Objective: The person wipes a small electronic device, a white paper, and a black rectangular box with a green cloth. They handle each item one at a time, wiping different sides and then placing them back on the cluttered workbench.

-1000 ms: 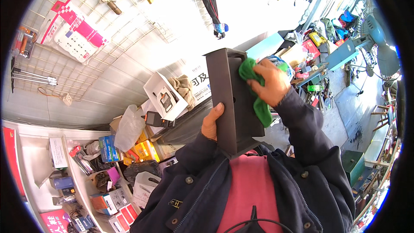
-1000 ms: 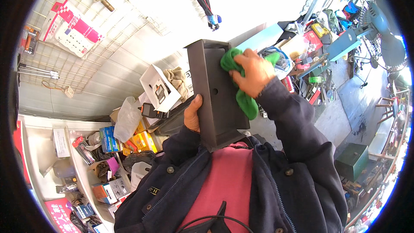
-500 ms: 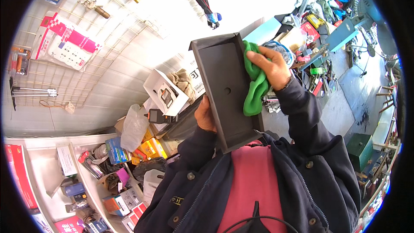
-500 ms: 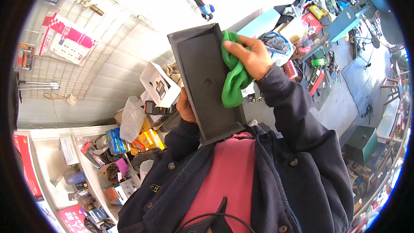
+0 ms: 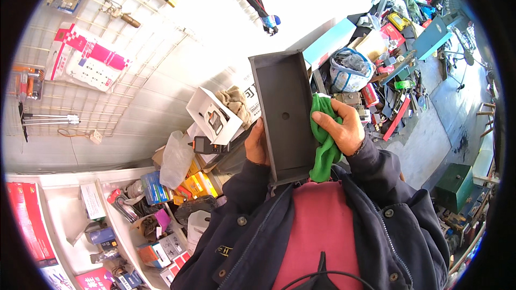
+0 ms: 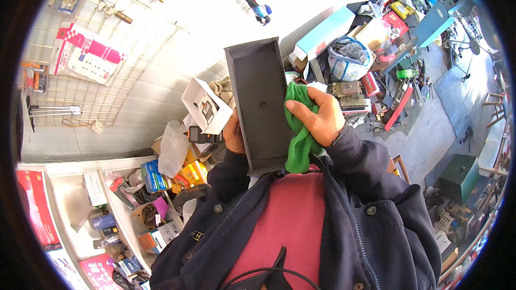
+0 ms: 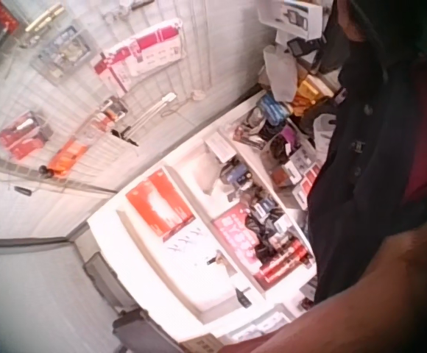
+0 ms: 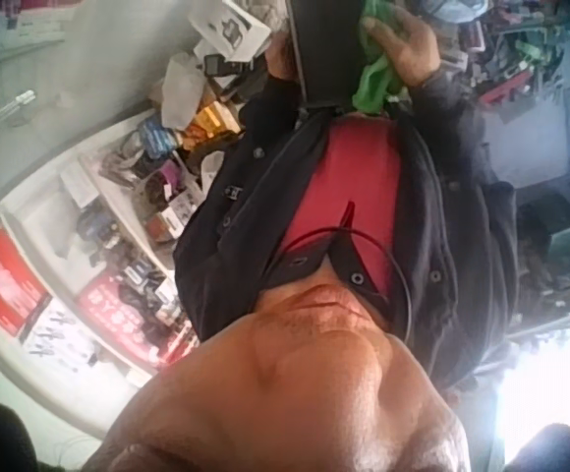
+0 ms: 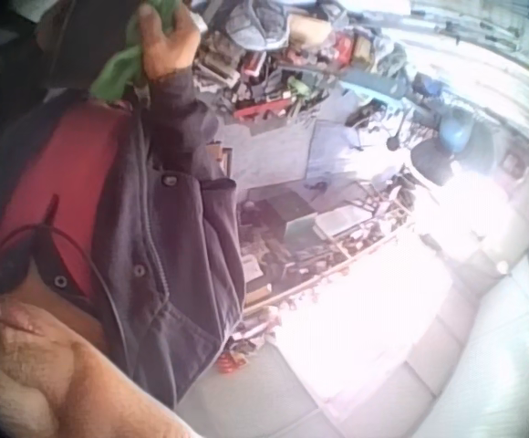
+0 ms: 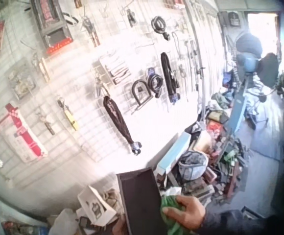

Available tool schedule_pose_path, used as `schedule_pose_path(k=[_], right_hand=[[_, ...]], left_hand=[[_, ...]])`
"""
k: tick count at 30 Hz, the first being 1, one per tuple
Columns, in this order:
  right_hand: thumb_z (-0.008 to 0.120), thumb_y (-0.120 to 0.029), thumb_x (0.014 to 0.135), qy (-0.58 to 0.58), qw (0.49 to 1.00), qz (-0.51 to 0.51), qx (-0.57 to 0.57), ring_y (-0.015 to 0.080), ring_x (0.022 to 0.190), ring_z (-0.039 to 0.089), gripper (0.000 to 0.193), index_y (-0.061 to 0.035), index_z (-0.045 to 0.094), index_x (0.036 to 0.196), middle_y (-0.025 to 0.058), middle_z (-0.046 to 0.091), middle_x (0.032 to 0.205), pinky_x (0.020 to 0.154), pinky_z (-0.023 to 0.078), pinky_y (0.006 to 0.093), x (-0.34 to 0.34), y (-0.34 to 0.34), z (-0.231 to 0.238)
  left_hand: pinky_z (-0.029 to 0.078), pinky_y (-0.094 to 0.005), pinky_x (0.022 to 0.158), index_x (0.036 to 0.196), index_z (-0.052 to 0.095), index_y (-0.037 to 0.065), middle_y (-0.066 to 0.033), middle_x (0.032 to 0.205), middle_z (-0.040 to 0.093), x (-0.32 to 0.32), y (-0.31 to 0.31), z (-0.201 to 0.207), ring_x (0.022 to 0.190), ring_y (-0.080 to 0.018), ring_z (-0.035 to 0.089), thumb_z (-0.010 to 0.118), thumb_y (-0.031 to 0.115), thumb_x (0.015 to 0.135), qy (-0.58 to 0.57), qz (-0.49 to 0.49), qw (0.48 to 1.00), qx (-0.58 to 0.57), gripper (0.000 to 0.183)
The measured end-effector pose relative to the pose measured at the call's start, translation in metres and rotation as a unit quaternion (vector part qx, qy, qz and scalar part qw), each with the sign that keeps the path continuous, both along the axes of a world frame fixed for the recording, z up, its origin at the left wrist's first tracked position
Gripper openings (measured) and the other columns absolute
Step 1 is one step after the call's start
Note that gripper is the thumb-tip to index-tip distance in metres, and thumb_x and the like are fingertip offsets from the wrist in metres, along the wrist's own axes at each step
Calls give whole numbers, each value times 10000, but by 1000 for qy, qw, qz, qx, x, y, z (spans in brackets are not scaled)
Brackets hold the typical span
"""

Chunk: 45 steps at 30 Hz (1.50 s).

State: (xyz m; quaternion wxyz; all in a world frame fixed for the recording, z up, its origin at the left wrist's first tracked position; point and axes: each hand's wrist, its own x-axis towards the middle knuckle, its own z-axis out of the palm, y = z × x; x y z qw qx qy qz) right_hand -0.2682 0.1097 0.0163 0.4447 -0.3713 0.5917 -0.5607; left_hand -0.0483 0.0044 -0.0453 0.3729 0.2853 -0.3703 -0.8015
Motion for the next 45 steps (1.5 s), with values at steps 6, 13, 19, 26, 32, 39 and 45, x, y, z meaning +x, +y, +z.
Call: schedule_pose_path(k=[6, 13, 19, 26, 32, 39, 45], right_hand=[[763, -196, 952, 148, 986, -38, -61, 98, 824, 566, 265, 10, 657, 1079, 33, 646, 879, 739, 499, 304, 6, -2, -3], [812, -205, 870, 163, 979, -30, -120, 233, 746, 506, 331, 14, 578, 953, 113, 512, 836, 698, 440, 367, 29, 2, -1], [814, -224, 834, 148, 978, 15, -144, 386, 815, 621, 352, 20, 599, 967, 193, 584, 884, 725, 491, 432, 37, 6, -3], [762, -167, 937, 24, 995, 38, -88, 91, 917, 637, 348, 5, 669, 1225, 40, 714, 1014, 830, 537, 288, 4, -21, 14], [753, -184, 947, -12, 988, -1, -154, 85, 883, 608, 311, 15, 665, 1168, 33, 687, 959, 797, 519, 279, -11, -55, 29], [788, -153, 902, 58, 987, 109, -106, 92, 859, 579, 276, -10, 677, 1111, 30, 636, 883, 800, 507, 301, 24, 10, 9], [761, -147, 933, 37, 990, 24, -133, 93, 919, 612, 274, 3, 679, 1146, 29, 692, 976, 831, 514, 289, 11, -19, 24]], left_hand=[[411, -419, 1177, 1587, 373, -2, -163, 1577, 469, 0, 8, 22, 1387, -298, 527, 453, 526, 1093, -87, 37, 995, -11, 727], [467, -425, 1133, 1498, 479, -27, -194, 1434, 598, 22, 19, 26, 1292, -297, 608, 549, 459, 1054, 13, -21, 1000, -15, 663], [510, -412, 1086, 1430, 548, -39, -181, 1339, 665, 31, 9, 32, 1185, -305, 675, 611, 235, 1002, -99, -16, 992, 73, 512], [543, -398, 1027, 1415, 561, -21, -158, 1295, 679, 20, 19, 39, 1158, -274, 683, 647, 105, 957, -116, -42, 991, 43, 483], [558, -417, 999, 1391, 570, -21, -148, 1272, 682, 5, 18, 41, 1121, -274, 692, 648, 75, 948, -106, -40, 992, 63, 460], [574, -427, 992, 1337, 614, -31, -166, 1214, 716, 20, -6, 41, 1091, -301, 711, 624, 85, 950, -59, 7, 994, 93, 404], [586, -409, 961, 1342, 607, -15, -147, 1198, 714, 6, 9, 43, 1064, -279, 716, 648, 53, 928, -64, -36, 994, 87, 422]])
